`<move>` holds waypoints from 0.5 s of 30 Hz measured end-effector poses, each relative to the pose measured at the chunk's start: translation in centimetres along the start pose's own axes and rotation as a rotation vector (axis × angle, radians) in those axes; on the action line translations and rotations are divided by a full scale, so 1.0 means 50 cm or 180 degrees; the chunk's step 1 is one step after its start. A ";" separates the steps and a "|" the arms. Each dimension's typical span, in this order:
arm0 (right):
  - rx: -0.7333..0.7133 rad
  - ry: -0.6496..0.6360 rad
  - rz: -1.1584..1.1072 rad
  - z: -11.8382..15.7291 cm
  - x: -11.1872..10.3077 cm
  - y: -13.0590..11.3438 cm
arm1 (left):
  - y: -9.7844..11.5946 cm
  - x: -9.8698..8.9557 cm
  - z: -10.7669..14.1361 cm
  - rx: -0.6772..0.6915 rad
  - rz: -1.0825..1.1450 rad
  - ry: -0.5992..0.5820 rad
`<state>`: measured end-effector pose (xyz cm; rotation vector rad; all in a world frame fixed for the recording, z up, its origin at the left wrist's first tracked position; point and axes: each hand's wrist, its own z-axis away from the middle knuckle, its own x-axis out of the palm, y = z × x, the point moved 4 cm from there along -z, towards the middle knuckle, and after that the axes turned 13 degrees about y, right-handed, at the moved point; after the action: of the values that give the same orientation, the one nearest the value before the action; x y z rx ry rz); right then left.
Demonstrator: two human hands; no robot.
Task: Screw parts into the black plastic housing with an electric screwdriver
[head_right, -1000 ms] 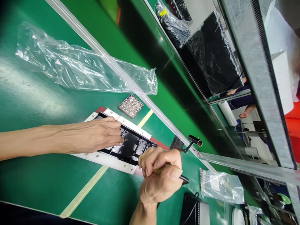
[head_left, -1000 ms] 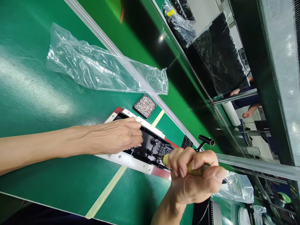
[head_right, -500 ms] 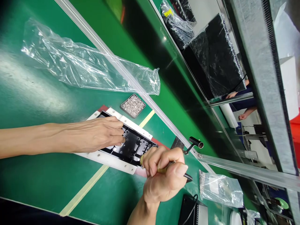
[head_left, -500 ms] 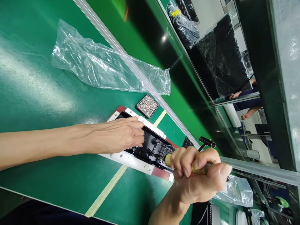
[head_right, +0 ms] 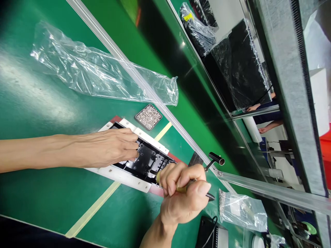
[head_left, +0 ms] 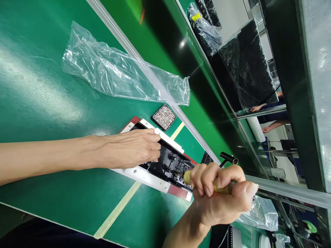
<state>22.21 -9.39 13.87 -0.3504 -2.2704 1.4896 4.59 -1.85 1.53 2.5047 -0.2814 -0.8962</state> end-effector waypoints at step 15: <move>0.0001 -0.0003 -0.0021 -0.002 0.016 -0.005 | 0.012 0.002 -0.001 0.0059 -0.0629 -0.0023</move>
<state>21.55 -9.07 14.29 -0.3419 -2.2700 1.4871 4.68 -2.40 1.80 2.5798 -0.0445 -0.9826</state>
